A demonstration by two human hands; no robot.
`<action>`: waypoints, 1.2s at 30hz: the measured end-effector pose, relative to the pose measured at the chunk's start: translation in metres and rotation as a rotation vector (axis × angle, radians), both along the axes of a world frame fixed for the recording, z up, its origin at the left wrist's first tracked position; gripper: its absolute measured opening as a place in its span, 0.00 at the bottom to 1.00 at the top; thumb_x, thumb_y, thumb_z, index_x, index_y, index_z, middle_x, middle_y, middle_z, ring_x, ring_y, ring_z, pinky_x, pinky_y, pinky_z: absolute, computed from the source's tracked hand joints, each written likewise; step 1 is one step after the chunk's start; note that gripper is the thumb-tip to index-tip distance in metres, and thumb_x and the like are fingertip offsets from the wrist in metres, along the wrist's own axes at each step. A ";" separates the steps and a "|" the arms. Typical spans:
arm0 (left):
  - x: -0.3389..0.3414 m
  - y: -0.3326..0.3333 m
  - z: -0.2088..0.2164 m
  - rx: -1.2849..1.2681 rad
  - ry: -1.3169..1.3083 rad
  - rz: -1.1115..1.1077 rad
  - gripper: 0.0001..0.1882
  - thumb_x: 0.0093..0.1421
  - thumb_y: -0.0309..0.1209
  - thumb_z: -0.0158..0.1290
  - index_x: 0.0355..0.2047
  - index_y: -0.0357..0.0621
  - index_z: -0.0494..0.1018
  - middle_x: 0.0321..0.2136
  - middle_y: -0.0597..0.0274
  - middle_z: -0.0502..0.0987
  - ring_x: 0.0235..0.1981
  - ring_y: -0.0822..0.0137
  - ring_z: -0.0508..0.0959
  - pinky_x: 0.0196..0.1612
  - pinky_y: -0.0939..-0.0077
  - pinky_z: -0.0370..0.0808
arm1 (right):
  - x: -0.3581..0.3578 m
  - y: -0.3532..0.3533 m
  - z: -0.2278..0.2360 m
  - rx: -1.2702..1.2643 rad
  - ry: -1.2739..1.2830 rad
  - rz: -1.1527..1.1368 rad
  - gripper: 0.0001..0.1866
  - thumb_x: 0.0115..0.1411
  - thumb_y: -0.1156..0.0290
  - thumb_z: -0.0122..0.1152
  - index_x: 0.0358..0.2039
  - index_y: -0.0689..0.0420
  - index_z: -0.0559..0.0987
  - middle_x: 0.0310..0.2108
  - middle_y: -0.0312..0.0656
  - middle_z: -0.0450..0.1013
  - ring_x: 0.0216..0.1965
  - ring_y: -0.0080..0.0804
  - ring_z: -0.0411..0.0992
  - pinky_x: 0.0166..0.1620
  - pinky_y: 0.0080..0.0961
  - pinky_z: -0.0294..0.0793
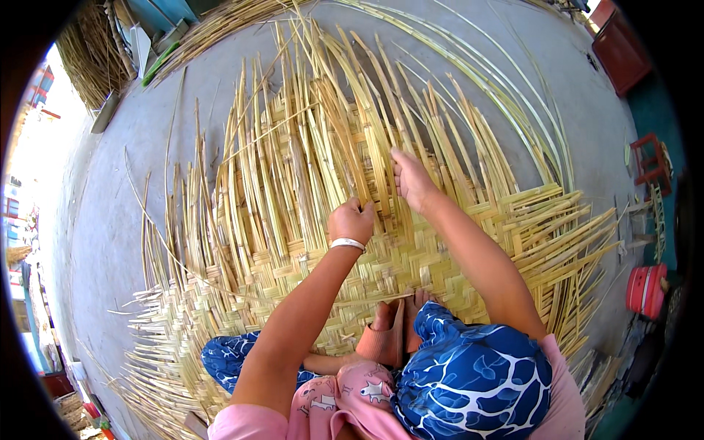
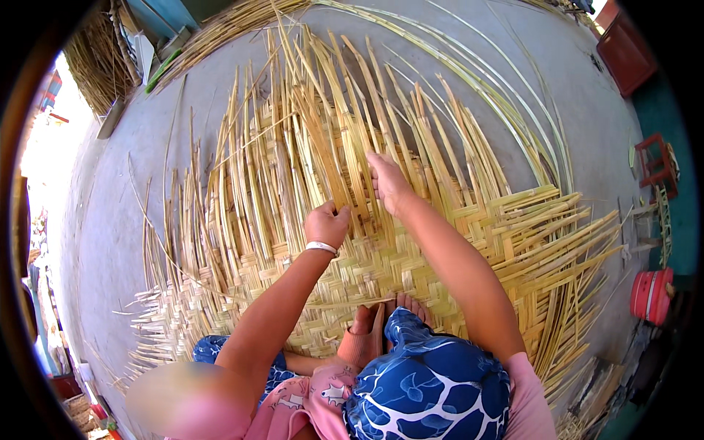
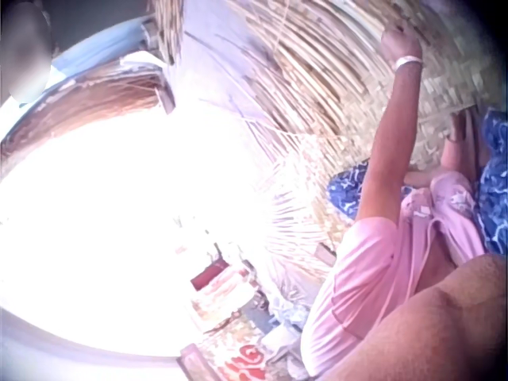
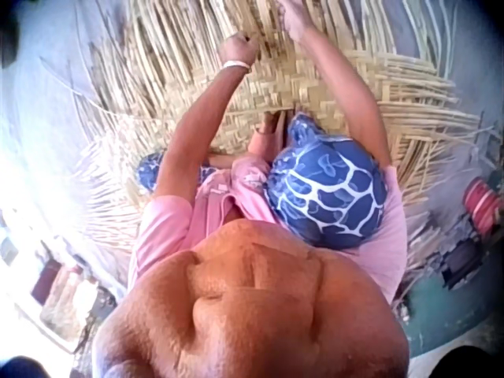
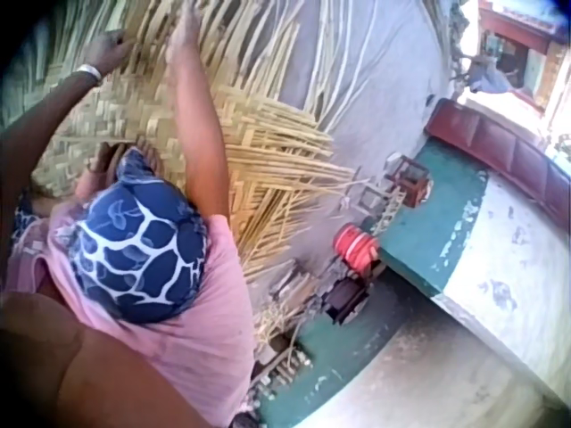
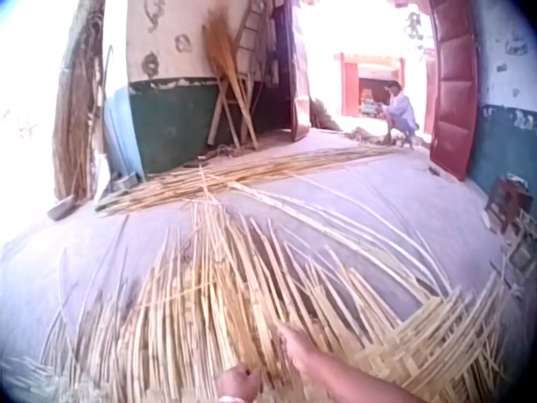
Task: The person is weaving a mat using dried palm leaves. They are sitting on the floor and using their hands to interlace the leaves in a crisscross pattern.
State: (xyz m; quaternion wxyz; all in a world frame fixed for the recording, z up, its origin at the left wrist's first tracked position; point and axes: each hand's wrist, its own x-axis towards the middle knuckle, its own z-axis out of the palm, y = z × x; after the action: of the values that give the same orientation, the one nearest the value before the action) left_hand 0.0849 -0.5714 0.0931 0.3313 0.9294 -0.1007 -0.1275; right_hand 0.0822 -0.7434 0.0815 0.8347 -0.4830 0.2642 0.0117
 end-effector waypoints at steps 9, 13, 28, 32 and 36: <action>0.017 -0.019 0.004 0.126 0.104 -0.209 0.13 0.52 0.40 0.54 0.34 0.47 0.78 0.28 0.47 0.77 0.32 0.50 0.78 0.36 0.61 0.74 | -0.025 0.000 0.023 0.036 -0.040 0.263 0.16 0.59 0.59 0.58 0.40 0.58 0.71 0.31 0.39 0.75 0.33 0.27 0.75 0.35 0.25 0.75; 0.027 -0.016 -0.005 0.102 0.098 -0.428 0.12 0.52 0.35 0.51 0.35 0.47 0.78 0.27 0.48 0.78 0.31 0.49 0.77 0.37 0.60 0.74 | -0.015 0.003 0.028 -0.778 0.030 0.280 0.29 0.46 0.53 0.71 0.38 0.61 0.70 0.31 0.41 0.72 0.31 0.30 0.72 0.34 0.25 0.72; 0.054 -0.024 -0.010 -0.039 0.462 -0.622 0.15 0.49 0.34 0.63 0.36 0.41 0.78 0.27 0.62 0.78 0.28 0.70 0.75 0.34 0.72 0.74 | -0.072 -0.045 0.001 0.222 -0.128 -0.152 0.10 0.58 0.66 0.60 0.39 0.55 0.73 0.34 0.39 0.74 0.36 0.29 0.75 0.39 0.27 0.75; 0.068 -0.017 -0.044 -0.117 0.599 -0.606 0.16 0.50 0.27 0.57 0.41 0.38 0.77 0.32 0.60 0.80 0.32 0.71 0.77 0.38 0.74 0.75 | -0.103 -0.052 -0.022 0.304 -0.110 -0.168 0.12 0.59 0.67 0.58 0.41 0.58 0.74 0.38 0.42 0.74 0.40 0.32 0.74 0.45 0.31 0.76; 0.066 -0.018 -0.044 -0.156 0.653 -0.638 0.19 0.52 0.24 0.54 0.46 0.36 0.73 0.36 0.61 0.78 0.34 0.71 0.77 0.40 0.75 0.75 | -0.122 -0.058 -0.039 0.270 -0.073 -0.210 0.11 0.59 0.69 0.58 0.39 0.60 0.73 0.38 0.44 0.74 0.39 0.35 0.74 0.46 0.34 0.77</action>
State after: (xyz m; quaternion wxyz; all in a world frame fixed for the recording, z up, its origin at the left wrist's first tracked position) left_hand 0.1513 -0.5898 0.0493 0.3587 0.7356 -0.2814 -0.5010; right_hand -0.0398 -0.8011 0.0429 0.8976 -0.3365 0.2789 -0.0576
